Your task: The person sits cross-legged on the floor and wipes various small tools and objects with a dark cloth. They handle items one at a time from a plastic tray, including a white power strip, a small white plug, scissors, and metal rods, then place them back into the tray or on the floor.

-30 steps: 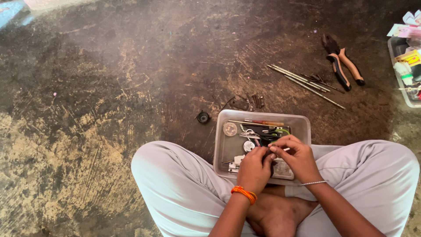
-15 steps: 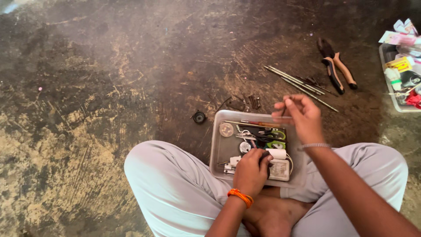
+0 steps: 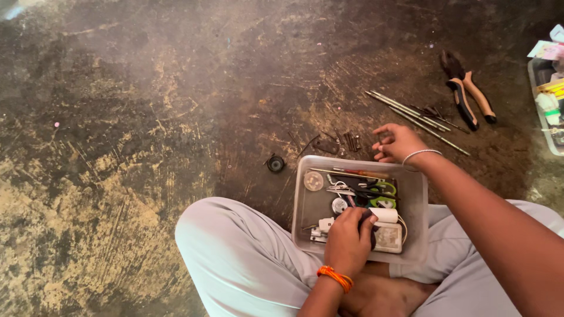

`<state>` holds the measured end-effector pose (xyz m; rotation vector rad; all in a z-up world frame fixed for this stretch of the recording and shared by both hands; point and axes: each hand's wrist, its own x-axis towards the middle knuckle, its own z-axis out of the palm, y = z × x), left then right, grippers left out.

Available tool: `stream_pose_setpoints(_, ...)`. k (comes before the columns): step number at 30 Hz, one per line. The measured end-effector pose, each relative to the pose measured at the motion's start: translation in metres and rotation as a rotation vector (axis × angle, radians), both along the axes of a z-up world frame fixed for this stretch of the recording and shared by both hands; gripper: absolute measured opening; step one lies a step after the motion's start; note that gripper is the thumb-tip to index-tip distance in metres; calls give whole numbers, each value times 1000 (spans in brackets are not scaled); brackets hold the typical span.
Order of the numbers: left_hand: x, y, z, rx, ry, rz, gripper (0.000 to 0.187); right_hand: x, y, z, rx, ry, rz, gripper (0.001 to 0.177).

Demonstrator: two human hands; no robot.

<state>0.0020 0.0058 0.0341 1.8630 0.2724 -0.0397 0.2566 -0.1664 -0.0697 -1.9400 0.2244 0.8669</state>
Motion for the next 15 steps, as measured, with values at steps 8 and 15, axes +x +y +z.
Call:
stream_pose_setpoints(8,6,3,-2,-32,17,-12,21,15,23,-36,-52,-15,27,51)
stream_pose_setpoints(15,13,5,-3,-49,49,1,22,16,22,-53,111,-68,21,64)
